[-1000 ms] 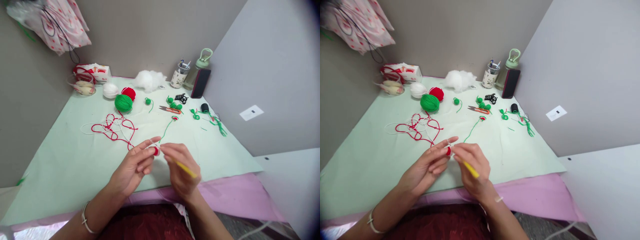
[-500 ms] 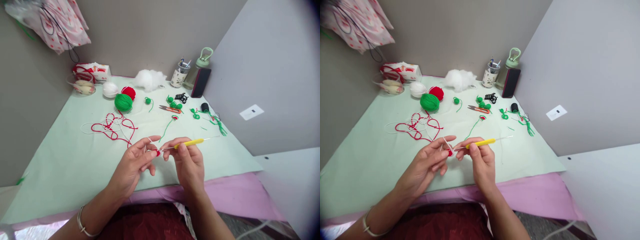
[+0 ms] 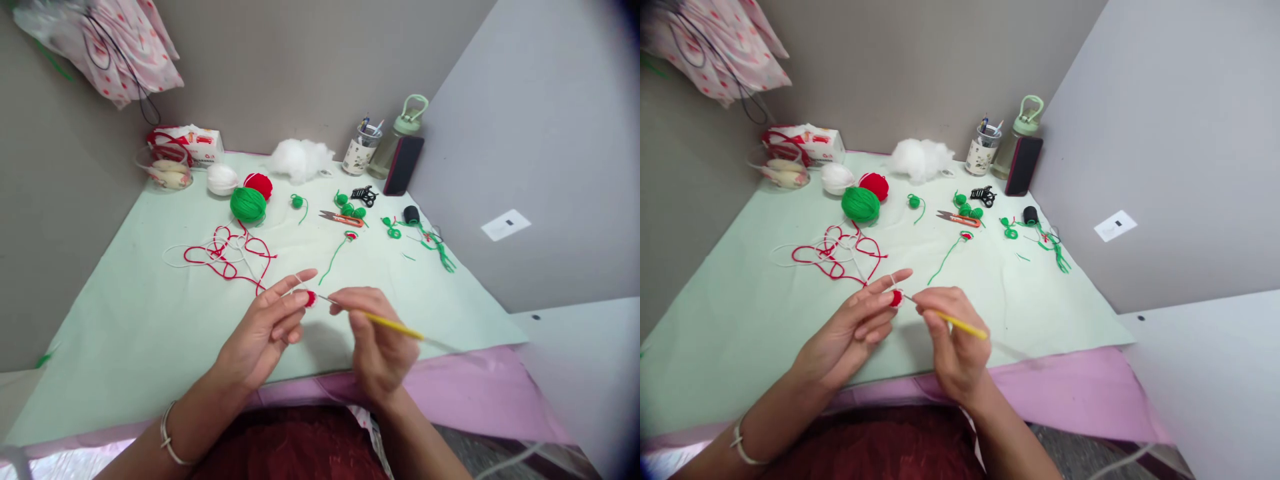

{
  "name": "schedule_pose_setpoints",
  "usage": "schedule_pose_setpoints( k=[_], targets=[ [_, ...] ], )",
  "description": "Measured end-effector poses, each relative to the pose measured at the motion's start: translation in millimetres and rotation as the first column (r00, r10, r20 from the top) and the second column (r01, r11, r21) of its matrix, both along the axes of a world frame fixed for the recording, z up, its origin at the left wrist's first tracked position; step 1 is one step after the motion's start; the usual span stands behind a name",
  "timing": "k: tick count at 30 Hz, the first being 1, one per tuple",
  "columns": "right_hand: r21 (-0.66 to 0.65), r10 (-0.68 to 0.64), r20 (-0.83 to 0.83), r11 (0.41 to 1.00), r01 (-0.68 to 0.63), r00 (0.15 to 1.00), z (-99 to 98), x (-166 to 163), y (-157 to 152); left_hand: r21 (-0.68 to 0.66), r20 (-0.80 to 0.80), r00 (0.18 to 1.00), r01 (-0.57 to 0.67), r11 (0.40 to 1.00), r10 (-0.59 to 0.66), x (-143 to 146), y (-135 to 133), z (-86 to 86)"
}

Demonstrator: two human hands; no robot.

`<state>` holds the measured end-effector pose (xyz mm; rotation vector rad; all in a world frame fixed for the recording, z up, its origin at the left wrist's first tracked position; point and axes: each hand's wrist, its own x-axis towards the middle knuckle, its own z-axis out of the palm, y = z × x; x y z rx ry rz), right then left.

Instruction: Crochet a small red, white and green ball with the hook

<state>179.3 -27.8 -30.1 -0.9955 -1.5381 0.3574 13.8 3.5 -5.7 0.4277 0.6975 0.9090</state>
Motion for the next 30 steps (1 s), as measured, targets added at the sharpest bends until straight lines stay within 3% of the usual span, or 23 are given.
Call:
schedule_pose_setpoints(
  k=[2,4,9,13,16,19,21,24,28,30],
  targets=[
    [-0.102,0.043,-0.230,0.992,-0.068,0.972,4.4,-1.6,3.8,0.012,0.007,1.000,-0.020,1.000,0.020,-0.5,0.8,1.2],
    [-0.131,0.084,-0.298,0.983,-0.128,0.951,7.4,-3.7,7.6,0.056,-0.010,1.000,-0.021,0.998,0.021,1.7,-0.6,1.4],
    [-0.030,0.033,-0.030,0.999,-0.033,0.999,3.9,-6.2,5.1,0.156,-0.098,0.992,-0.063,0.986,0.079,10.4,-6.9,-0.6],
    [0.102,-0.057,0.242,0.994,0.033,0.969,0.0,-0.6,-0.9,0.061,-0.039,0.998,-0.043,0.997,0.045,8.7,-3.3,-1.0],
    [0.009,-0.032,0.017,0.999,0.032,0.999,3.4,2.8,1.6,-0.024,0.004,1.000,-0.021,0.999,0.021,4.2,2.4,-0.5],
    [-0.122,0.029,-0.273,0.990,-0.064,0.962,7.9,0.4,6.9,0.042,-0.020,0.996,-0.082,0.996,0.082,3.8,3.2,0.0],
    [-0.150,0.090,-0.287,0.979,-0.137,0.954,8.7,-2.5,9.5,0.119,-0.056,0.994,-0.090,0.989,0.098,6.1,0.9,0.1],
    [-0.188,0.082,-0.297,0.972,-0.143,0.951,6.2,-3.9,11.7,0.166,-0.100,0.991,-0.070,0.984,0.088,8.5,-2.6,0.0],
    [-0.255,0.095,-0.504,0.933,-0.253,0.858,3.5,0.0,12.5,0.167,-0.118,0.990,-0.052,0.985,0.072,6.3,-3.5,0.6],
    [-0.253,0.110,-0.530,0.926,-0.280,0.841,4.6,1.2,10.7,0.171,-0.136,0.988,-0.050,0.984,0.074,4.7,-3.4,1.2]
  ],
)
